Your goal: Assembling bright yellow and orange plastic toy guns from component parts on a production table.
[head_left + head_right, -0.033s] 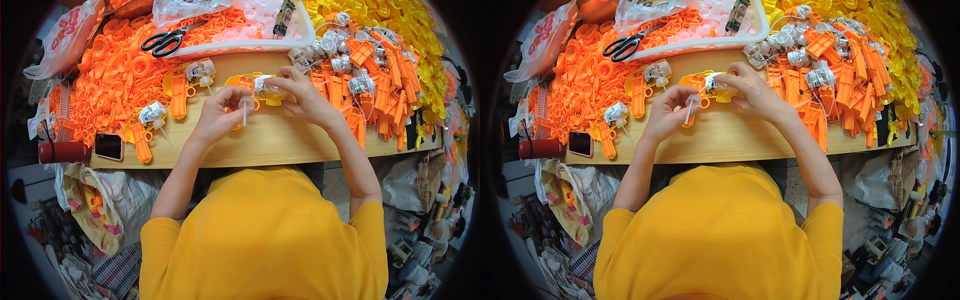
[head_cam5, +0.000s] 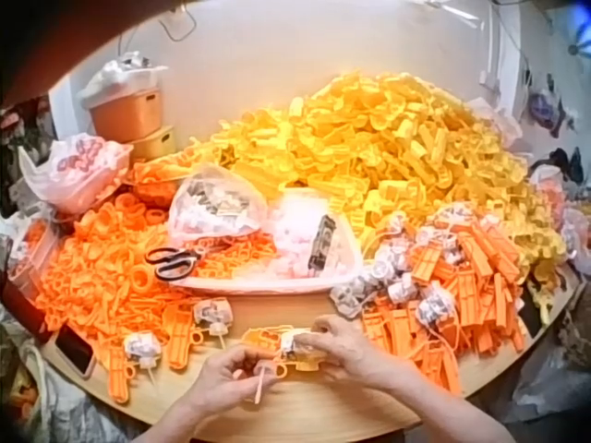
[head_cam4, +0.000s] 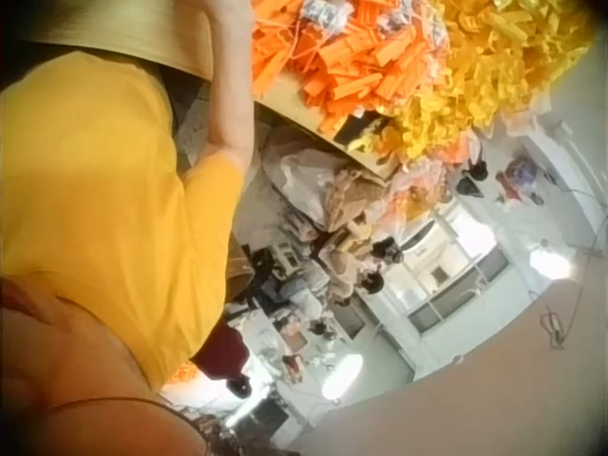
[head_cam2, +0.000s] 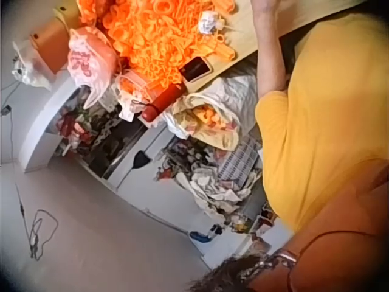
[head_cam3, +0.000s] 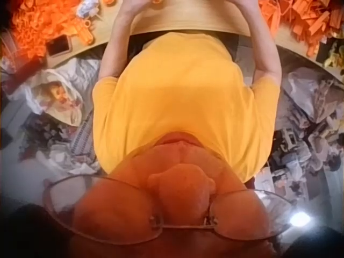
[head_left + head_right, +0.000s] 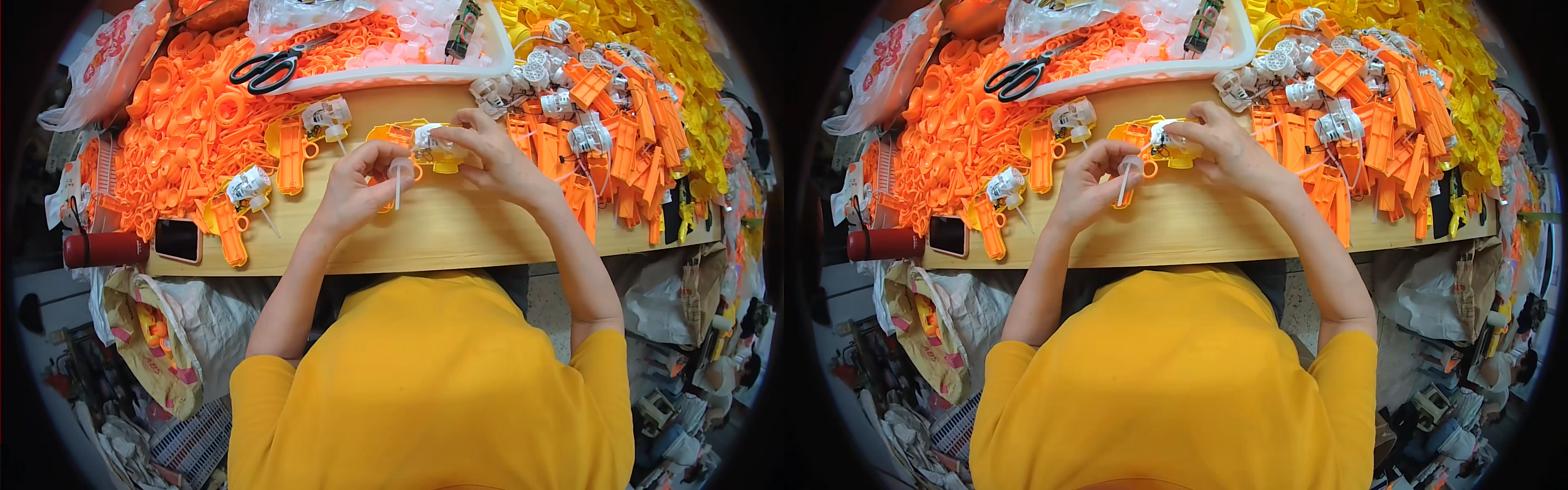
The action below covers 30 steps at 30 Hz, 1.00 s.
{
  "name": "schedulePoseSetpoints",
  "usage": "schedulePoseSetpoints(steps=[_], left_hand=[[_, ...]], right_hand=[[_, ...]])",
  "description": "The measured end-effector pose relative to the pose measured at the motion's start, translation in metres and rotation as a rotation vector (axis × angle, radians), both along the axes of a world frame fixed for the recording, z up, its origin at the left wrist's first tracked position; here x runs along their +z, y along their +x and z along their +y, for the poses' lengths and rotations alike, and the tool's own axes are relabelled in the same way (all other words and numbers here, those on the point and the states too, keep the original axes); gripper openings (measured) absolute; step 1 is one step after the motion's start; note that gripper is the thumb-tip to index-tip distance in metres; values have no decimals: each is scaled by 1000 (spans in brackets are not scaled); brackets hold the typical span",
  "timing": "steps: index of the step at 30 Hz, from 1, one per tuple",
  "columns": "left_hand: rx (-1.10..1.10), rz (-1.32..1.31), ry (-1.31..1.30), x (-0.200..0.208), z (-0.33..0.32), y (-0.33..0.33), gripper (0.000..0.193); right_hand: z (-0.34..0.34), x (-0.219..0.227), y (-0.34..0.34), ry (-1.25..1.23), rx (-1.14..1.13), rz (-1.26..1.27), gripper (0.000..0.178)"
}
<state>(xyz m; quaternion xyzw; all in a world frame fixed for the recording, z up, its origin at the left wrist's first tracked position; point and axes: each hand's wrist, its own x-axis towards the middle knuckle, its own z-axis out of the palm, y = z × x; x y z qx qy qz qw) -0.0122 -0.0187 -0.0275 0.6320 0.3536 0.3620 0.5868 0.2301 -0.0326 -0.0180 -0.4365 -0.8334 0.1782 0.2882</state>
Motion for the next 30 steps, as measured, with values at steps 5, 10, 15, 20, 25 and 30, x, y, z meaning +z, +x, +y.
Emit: schedulePoseSetpoints(steps=[5, 10, 15, 20, 25, 30], left_hand=[[-12, 8, -5, 5, -3, -6, 22], [-52, 10, -2, 4, -8, -6, 24], [-130, 201, 172, 3, -12, 2, 31], [-142, 158, 256, 6, -14, 10, 27], [-176, 195, 54, 8, -11, 11, 29], [-74, 241, 328, 11, 0, 21, 27]], right_hand=[[-10, 1, -7, -109, -28, 9, 67], [-18, -19, -9, -126, -44, 94, 65], [-16, -20, -6, -89, -75, 102, 64], [-17, -26, -6, -45, -71, 57, 66], [-18, -28, -6, -34, -85, 42, 66], [-14, -30, -5, -49, -64, 91, 67]])
